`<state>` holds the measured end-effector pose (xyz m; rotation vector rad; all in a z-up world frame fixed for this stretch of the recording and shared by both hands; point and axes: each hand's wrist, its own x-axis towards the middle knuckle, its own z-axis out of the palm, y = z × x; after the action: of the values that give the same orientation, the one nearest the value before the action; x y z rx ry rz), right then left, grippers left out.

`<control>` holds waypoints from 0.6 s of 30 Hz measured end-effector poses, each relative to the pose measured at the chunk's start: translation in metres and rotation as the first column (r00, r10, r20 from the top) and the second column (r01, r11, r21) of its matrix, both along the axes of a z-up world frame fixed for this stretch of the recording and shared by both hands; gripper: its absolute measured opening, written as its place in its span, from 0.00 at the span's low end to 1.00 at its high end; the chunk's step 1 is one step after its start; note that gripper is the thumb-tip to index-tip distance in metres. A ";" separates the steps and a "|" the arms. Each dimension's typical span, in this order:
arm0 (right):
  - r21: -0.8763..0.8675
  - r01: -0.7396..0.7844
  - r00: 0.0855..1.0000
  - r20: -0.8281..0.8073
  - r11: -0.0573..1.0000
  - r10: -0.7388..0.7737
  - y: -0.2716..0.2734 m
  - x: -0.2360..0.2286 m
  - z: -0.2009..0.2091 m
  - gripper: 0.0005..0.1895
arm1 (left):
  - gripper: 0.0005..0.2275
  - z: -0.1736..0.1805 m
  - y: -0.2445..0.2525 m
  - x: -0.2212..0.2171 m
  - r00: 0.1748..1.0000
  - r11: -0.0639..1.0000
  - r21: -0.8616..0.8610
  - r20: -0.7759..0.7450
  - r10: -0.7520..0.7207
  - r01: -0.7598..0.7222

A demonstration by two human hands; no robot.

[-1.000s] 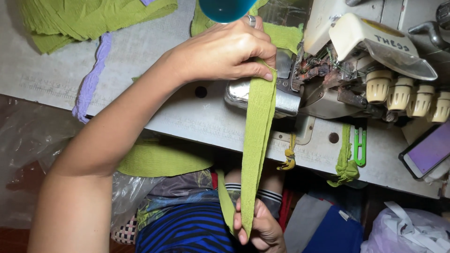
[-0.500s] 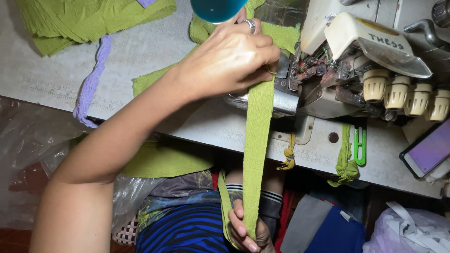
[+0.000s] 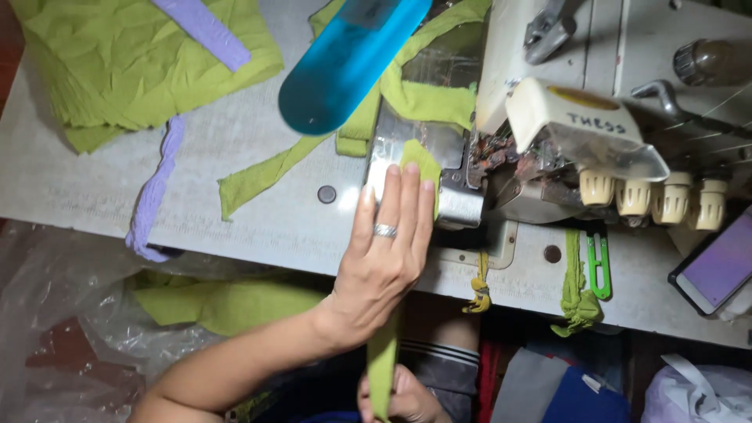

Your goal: Folding long strips of green fabric lengthwise on a sewing workstation

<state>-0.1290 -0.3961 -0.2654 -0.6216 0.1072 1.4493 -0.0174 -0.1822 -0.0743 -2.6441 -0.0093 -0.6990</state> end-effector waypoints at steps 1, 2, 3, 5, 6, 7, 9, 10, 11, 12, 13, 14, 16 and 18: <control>-0.021 -0.102 0.984 0.145 0.995 0.104 0.012 0.013 0.019 0.23 | 0.17 -0.005 0.000 0.002 0.997 1.000 -0.003 0.083 -0.004 0.004; -0.021 -0.097 0.983 0.152 0.995 0.099 0.016 0.027 0.037 0.23 | 0.17 -0.005 0.006 0.002 0.996 1.000 -0.002 0.090 -0.009 0.010; -0.155 -0.034 0.698 0.704 0.987 0.135 0.021 0.042 0.054 0.20 | 0.17 -0.005 0.013 0.003 0.990 0.994 -0.033 0.098 -0.103 0.106; -0.226 0.108 0.139 0.968 0.968 0.210 0.027 0.072 0.094 0.18 | 0.17 -0.003 0.029 0.004 0.974 0.977 -0.059 0.112 -0.196 0.203; -0.252 0.304 0.044 0.967 0.919 0.250 0.027 0.088 0.115 0.15 | 0.16 0.000 0.038 0.004 0.949 0.943 -0.127 0.115 -0.295 0.308; -0.245 0.491 -0.041 0.952 0.836 0.304 0.028 0.104 0.137 0.14 | 0.15 0.003 0.048 0.005 0.912 0.892 -0.191 0.124 -0.391 0.409; -0.027 0.631 -0.280 0.924 0.776 0.261 0.039 0.124 0.169 0.10 | 0.15 0.007 0.061 0.010 0.837 0.794 -0.270 0.124 -0.533 0.545; 0.208 0.696 -0.499 0.829 0.688 0.254 0.044 0.133 0.185 0.08 | 0.14 0.008 0.067 0.013 0.741 0.669 -0.350 0.133 -0.658 0.656; 0.209 0.699 -0.499 0.827 0.684 0.258 0.051 0.139 0.192 0.08 | 0.14 0.010 0.067 0.018 0.737 0.665 -0.349 0.135 -0.662 0.661; 0.270 0.688 -0.585 0.755 0.674 0.295 0.058 0.144 0.198 0.06 | 0.12 0.011 0.067 0.023 0.682 0.599 -0.358 0.173 -0.711 0.716; 0.328 0.668 -0.662 0.673 0.668 0.331 0.064 0.149 0.204 0.07 | 0.11 0.012 0.067 0.028 0.624 0.531 -0.366 0.211 -0.752 0.764; 0.327 0.670 -0.662 0.670 0.667 0.336 0.070 0.155 0.203 0.07 | 0.11 0.012 0.067 0.032 0.621 0.527 -0.366 0.215 -0.754 0.767; 0.415 0.640 -0.738 0.566 0.647 0.367 0.081 0.168 0.202 0.10 | 0.10 0.012 0.065 0.041 0.577 0.477 -0.390 0.200 -0.792 0.788; 0.352 0.668 -0.714 0.551 0.655 0.432 0.078 0.172 0.202 0.12 | 0.11 0.010 0.066 0.050 0.591 0.486 -0.392 0.211 -0.779 0.781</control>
<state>0.0431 -0.3182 -0.0632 -2.2499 -0.8874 -0.8428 0.0321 -0.1159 -0.0646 -3.0186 1.2855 -1.0794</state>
